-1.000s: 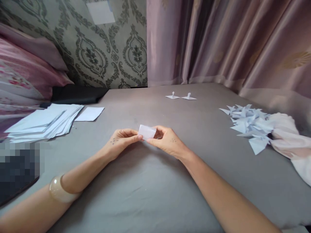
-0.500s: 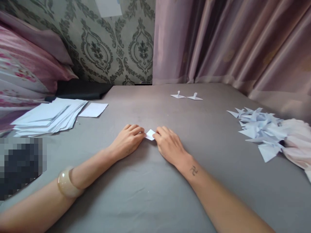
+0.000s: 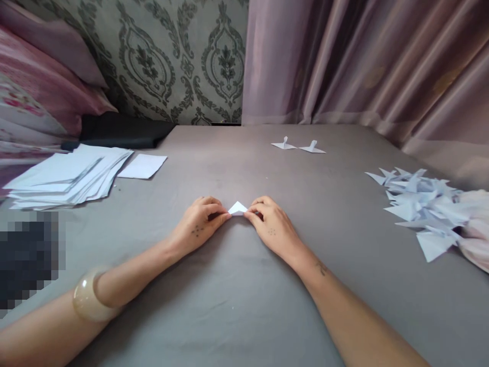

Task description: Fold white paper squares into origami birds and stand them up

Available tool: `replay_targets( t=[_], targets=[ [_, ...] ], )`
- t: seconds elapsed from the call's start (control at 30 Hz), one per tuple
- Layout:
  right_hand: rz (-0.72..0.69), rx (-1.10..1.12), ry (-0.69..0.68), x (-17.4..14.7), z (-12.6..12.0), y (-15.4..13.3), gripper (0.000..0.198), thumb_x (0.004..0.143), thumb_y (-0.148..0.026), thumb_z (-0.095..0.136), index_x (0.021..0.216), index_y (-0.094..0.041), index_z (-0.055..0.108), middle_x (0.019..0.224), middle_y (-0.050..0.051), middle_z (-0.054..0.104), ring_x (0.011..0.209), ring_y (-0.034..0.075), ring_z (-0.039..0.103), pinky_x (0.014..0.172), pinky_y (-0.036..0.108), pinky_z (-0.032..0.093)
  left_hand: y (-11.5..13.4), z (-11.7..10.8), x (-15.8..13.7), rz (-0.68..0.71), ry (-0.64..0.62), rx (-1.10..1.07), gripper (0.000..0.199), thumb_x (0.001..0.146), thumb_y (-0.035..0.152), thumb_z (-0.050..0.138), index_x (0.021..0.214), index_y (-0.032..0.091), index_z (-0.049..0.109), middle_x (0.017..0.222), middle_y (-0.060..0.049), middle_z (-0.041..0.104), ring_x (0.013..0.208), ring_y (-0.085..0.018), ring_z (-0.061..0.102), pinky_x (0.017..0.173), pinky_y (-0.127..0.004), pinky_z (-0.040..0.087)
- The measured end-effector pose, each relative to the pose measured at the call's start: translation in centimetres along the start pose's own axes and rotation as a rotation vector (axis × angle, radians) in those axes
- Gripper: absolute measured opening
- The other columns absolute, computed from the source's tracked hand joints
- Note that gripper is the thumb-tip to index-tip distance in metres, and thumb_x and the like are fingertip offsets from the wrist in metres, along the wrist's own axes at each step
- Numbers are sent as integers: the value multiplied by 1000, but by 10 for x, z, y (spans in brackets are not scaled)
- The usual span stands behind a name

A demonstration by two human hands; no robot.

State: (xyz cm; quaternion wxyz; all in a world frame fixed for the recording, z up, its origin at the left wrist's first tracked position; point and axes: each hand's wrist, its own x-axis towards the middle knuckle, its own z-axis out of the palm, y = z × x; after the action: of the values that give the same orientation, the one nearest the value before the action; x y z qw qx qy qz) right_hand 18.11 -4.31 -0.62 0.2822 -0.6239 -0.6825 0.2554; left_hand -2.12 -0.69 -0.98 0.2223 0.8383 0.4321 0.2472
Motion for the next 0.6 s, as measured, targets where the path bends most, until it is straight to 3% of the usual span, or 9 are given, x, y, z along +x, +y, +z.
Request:
replay_targets(
  t=[0.27, 0.4, 0.6],
  targets=[
    [85, 17, 86, 7, 8, 0, 25, 83, -40, 57, 68, -21, 63, 99, 4, 61, 62, 12, 53, 68, 32, 44, 10, 4, 7, -237, 22, -59, 18, 84, 29, 57, 77, 17, 69, 84, -7, 63, 84, -21, 56, 79, -37, 45],
    [106, -1, 91, 10, 9, -1, 26, 82, -41, 58, 66, -21, 61, 96, 4, 60, 63, 12, 52, 67, 32, 44, 11, 5, 8, -263, 42, -78, 24, 85, 35, 58, 74, 16, 68, 81, -7, 62, 83, -21, 54, 78, -36, 43],
    [138, 7, 75, 11, 8, -1, 25, 82, -41, 59, 67, -21, 64, 97, 4, 60, 65, 12, 53, 66, 31, 44, 12, 5, 8, -248, 40, -98, 21, 86, 30, 57, 72, 17, 66, 81, -6, 60, 83, -20, 52, 79, -35, 41]
  ],
)
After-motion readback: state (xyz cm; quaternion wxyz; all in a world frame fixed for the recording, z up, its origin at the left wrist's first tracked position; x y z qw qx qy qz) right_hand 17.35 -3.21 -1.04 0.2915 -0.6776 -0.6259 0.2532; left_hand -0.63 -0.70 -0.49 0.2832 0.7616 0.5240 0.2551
